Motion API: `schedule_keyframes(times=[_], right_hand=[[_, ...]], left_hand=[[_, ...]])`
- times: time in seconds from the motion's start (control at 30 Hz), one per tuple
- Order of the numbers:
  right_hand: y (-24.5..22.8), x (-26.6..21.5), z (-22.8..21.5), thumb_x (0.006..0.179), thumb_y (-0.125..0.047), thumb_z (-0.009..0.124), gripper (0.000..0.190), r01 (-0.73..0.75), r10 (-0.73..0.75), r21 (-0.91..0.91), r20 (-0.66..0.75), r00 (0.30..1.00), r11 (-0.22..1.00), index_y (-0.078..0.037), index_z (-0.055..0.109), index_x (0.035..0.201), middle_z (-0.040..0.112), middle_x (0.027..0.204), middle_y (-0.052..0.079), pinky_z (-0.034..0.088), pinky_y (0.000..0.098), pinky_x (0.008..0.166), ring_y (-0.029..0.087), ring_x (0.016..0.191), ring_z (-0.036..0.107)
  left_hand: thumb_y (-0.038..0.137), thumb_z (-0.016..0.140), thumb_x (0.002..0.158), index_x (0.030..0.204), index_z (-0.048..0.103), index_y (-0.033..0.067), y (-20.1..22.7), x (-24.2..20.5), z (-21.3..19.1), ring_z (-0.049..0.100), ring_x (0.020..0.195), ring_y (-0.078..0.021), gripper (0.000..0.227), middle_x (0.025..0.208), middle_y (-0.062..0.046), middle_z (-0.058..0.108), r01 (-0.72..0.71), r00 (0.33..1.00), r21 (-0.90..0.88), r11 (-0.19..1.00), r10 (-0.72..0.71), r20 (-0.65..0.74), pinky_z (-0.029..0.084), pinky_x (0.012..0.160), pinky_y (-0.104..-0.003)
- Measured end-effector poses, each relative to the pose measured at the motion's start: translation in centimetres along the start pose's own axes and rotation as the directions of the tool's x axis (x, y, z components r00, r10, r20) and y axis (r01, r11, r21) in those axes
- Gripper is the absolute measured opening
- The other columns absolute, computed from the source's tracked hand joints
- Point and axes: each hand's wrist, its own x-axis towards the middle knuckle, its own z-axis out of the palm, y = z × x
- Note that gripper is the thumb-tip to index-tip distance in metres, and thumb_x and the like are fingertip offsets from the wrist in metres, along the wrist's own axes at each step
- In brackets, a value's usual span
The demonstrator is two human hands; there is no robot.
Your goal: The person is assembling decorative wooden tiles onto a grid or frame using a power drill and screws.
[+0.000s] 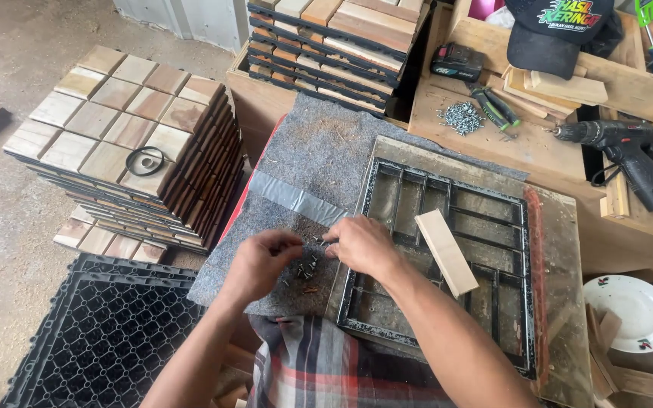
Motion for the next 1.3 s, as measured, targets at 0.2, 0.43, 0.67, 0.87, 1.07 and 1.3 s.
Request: schedule_keyframes(times=[0.2, 0.43, 0.67, 0.87, 1.07, 1.3], right_hand=[[0.8, 2.1, -0.1, 0.09, -0.042, 0.069, 0.016, 0.068, -0.063, -0.126, 0.043, 0.997, 0.99, -0.039, 0.082, 0.098, 0.079, 0.103, 0.006, 0.056, 0.0479, 0.096, 0.037, 0.109, 0.071], [-0.1, 0.7, -2.6, 0.097, -0.031, 0.061, 0.026, 0.06, -0.064, 0.102, 0.034, 0.997, 0.993, -0.017, 0.078, 0.111, 0.078, 0.104, 0.016, 0.054, 0.0507, 0.098, 0.04, 0.111, 0.07], [1.6, 0.9, -2.6, 0.083, -0.012, 0.061, 0.016, -0.102, 0.068, 0.941, 0.084, 0.994, 0.321, 0.002, 0.067, 0.088, 0.055, 0.069, 0.009, 0.032, 0.0193, 0.037, 0.01, 0.047, 0.048], [0.5, 2.2, 0.7, 0.081, -0.032, 0.076, 0.024, -0.076, 0.092, 0.321, -0.037, 0.995, 0.944, -0.017, 0.083, 0.098, 0.078, 0.088, 0.007, 0.054, 0.0335, 0.073, 0.024, 0.086, 0.069], [0.7, 3.1, 3.4, 0.084, -0.039, 0.068, 0.02, -0.094, 0.095, 0.008, -0.04, 0.995, 0.996, -0.03, 0.084, 0.093, 0.079, 0.092, 0.007, 0.061, 0.0414, 0.08, 0.033, 0.095, 0.075], [1.5, 2.3, -1.3, 0.079, -0.015, 0.064, 0.016, -0.13, 0.048, 0.951, 0.121, 0.991, 0.281, -0.003, 0.068, 0.089, 0.055, 0.066, 0.006, 0.034, 0.0228, 0.038, 0.012, 0.047, 0.048]], left_hand=[[0.036, 0.068, 0.094, 0.129, 0.072, 0.0204, -2.5, -1.2, 3.2, 0.065, 0.095, -0.0372, 0.038, 0.122, -0.011, 0.056, -0.542, 0.835, 0.395, 0.742, 0.529, 0.152, 0.059, 0.083, -0.05], [0.032, 0.056, 0.101, 0.107, 0.076, 0.0202, -5.6, -1.0, 4.3, 0.064, 0.092, -0.0285, 0.024, 0.104, -0.004, 0.063, -0.574, 0.8, 0.496, 0.651, 0.575, 0.171, 0.058, 0.078, -0.037], [0.013, 0.054, 0.09, 0.097, 0.067, 0.0114, -7.8, 0.9, 5.1, 0.064, 0.093, -0.0286, 0.015, 0.097, -0.009, 0.063, -0.629, 0.729, 0.63, 0.456, 0.628, 0.273, 0.063, 0.063, -0.035], [0.017, 0.073, 0.077, 0.092, 0.077, 0.0165, -5.6, 1.7, 3.4, 0.073, 0.081, -0.0277, 0.015, 0.089, -0.007, 0.072, -0.426, 0.894, 0.305, 0.852, 0.447, 0.001, 0.064, 0.063, -0.039], [0.012, 0.076, 0.082, 0.102, 0.079, 0.0067, -1.1, 1.2, 1.3, 0.069, 0.076, -0.0152, 0.02, 0.083, -0.009, 0.074, 0.09, 0.981, -0.492, 0.866, -0.161, -0.105, 0.06, 0.071, -0.029], [0.026, 0.061, 0.092, 0.108, 0.068, -0.0035, -3.6, 3.4, 0.1, 0.072, 0.086, -0.0191, 0.034, 0.097, -0.014, 0.068, 0.246, 0.928, -0.929, 0.275, -0.343, 0.144, 0.061, 0.081, -0.026]])
